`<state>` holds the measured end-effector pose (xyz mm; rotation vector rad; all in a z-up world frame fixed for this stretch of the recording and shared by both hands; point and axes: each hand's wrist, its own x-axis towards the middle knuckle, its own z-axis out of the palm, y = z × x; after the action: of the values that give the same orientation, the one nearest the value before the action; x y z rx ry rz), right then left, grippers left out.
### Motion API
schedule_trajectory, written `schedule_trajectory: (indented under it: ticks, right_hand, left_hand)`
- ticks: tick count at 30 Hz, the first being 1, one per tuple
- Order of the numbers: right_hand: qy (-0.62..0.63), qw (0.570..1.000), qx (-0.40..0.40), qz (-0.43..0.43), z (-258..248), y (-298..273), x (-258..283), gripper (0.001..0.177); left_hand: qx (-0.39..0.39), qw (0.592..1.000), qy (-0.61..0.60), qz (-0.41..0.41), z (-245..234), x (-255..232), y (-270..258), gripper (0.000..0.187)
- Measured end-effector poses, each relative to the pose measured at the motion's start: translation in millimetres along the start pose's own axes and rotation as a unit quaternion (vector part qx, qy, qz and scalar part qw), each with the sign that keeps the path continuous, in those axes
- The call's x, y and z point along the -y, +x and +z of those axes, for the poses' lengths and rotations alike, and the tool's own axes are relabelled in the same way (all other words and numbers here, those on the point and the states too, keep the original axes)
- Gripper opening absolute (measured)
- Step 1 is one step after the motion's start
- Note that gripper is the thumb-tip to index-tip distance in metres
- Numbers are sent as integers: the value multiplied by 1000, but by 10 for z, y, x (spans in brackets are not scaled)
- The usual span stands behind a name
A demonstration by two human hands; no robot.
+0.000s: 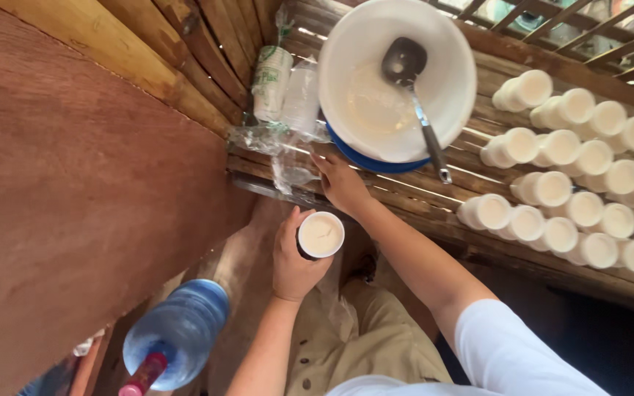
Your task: The person scoops a thick, beige mixture from a large white bowl into small white plastic cups using a ladle. They then place a lid on each filled cup and set it down on a bamboo table. The person repeats this process for multiple cups.
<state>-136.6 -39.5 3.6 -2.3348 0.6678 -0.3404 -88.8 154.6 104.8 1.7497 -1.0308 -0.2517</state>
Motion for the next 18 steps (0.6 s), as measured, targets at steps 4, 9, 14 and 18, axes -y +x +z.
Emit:
schedule_trajectory:
  ticks: [4, 9, 14, 18]
  right_hand:
    - [-95, 995, -15, -7, 309, 276, -106, 60]
    - [-145, 989, -19, 2, 343, 401, -40, 74]
    - [-152, 986, -72, -13, 418, 402, -67, 77]
    - [-161, 981, -107, -15, 575, 376, -244, 63]
  left_hand:
    - [-10, 999, -2, 46, -61, 216, 148, 93]
    - [-7, 998, -16, 55, -90, 391, 267, 95]
    - [4, 998, -52, 38, -128, 469, 289, 96]
    - [8, 997, -65, 31, -127, 525, 284, 96]
